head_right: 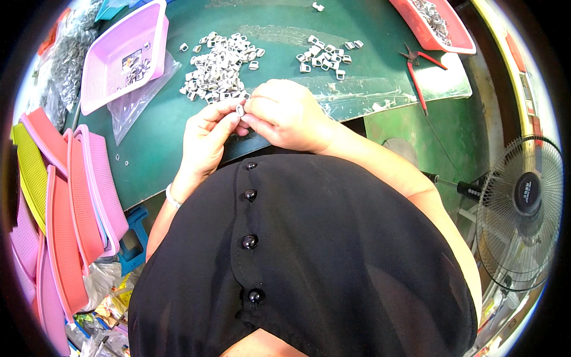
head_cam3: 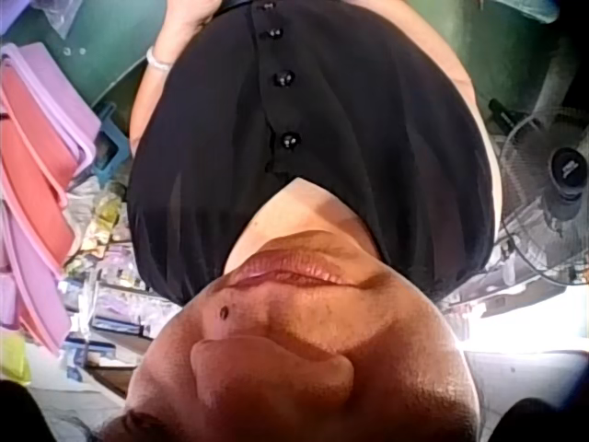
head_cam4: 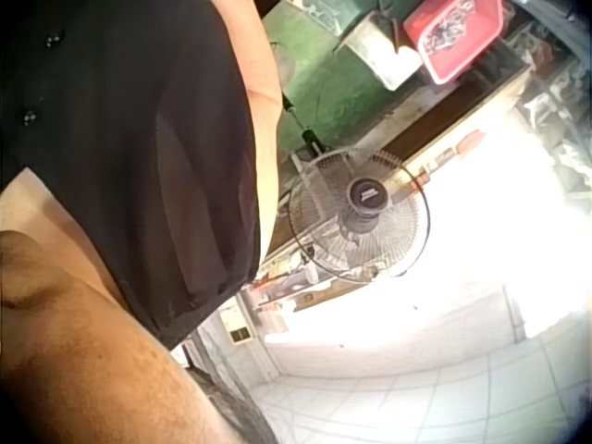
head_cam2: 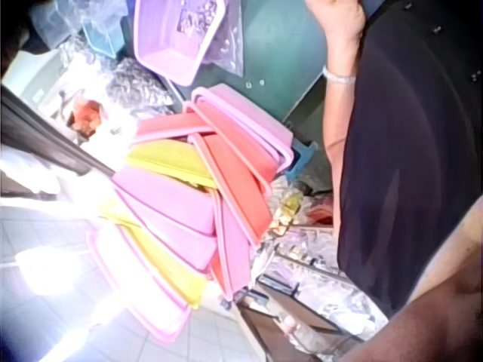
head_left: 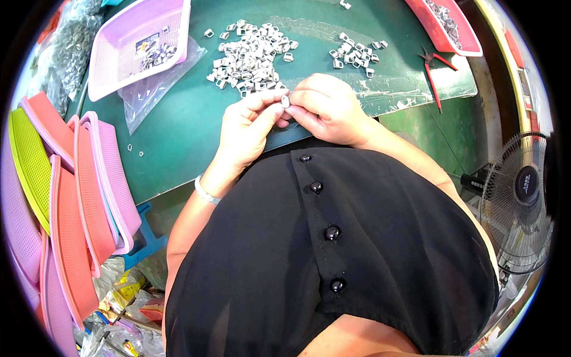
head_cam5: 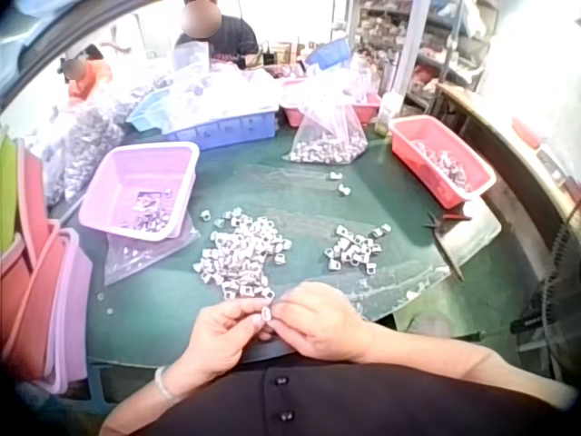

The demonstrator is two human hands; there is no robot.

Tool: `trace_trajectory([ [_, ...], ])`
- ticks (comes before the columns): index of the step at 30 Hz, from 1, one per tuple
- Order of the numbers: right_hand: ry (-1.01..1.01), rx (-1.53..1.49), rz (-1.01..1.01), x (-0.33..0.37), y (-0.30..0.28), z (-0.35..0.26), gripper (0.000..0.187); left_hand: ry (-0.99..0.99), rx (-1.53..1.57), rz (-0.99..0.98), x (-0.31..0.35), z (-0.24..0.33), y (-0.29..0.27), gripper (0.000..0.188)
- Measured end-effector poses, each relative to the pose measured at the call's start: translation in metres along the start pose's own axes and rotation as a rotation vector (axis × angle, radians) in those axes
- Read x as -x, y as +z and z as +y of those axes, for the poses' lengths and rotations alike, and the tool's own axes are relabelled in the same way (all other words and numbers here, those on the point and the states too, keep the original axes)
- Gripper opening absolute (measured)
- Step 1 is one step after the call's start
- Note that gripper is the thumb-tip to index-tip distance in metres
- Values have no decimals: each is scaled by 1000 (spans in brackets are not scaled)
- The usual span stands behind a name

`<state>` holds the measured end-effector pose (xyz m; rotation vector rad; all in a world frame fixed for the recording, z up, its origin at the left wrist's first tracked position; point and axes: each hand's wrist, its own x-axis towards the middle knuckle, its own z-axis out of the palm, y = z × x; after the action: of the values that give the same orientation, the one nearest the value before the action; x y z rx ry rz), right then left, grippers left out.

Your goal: The person repeatedly picks small metal hardware pieces from a green worktable and assembles them by hand, inserting one piece into another and placing the completed units back on the table. The process is continuous and repetitive throughout the clip.

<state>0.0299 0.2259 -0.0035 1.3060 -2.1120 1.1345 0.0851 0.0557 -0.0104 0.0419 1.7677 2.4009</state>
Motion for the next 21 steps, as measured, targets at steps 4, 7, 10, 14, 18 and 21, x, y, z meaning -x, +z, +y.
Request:
trace_trajectory([
  [4,-23,3,-27,-1,-3,0,17,-7,15,-4,0,0,0,22],
  [7,-23,0,-37,-1,-4,0,17,-13,39,3,0,1,1,22],
  [10,9,-27,-27,-1,-3,-1,16,-24,42,5,0,1,1,22],
  [14,78,-76,-60,0,-2,0,14,-52,36,16,-1,2,2,20],
  [18,109,-101,-63,2,-1,1,12,-70,24,41,-1,2,2,18],
  [21,135,-109,-45,2,2,1,11,-74,19,51,-2,2,3,16],
])
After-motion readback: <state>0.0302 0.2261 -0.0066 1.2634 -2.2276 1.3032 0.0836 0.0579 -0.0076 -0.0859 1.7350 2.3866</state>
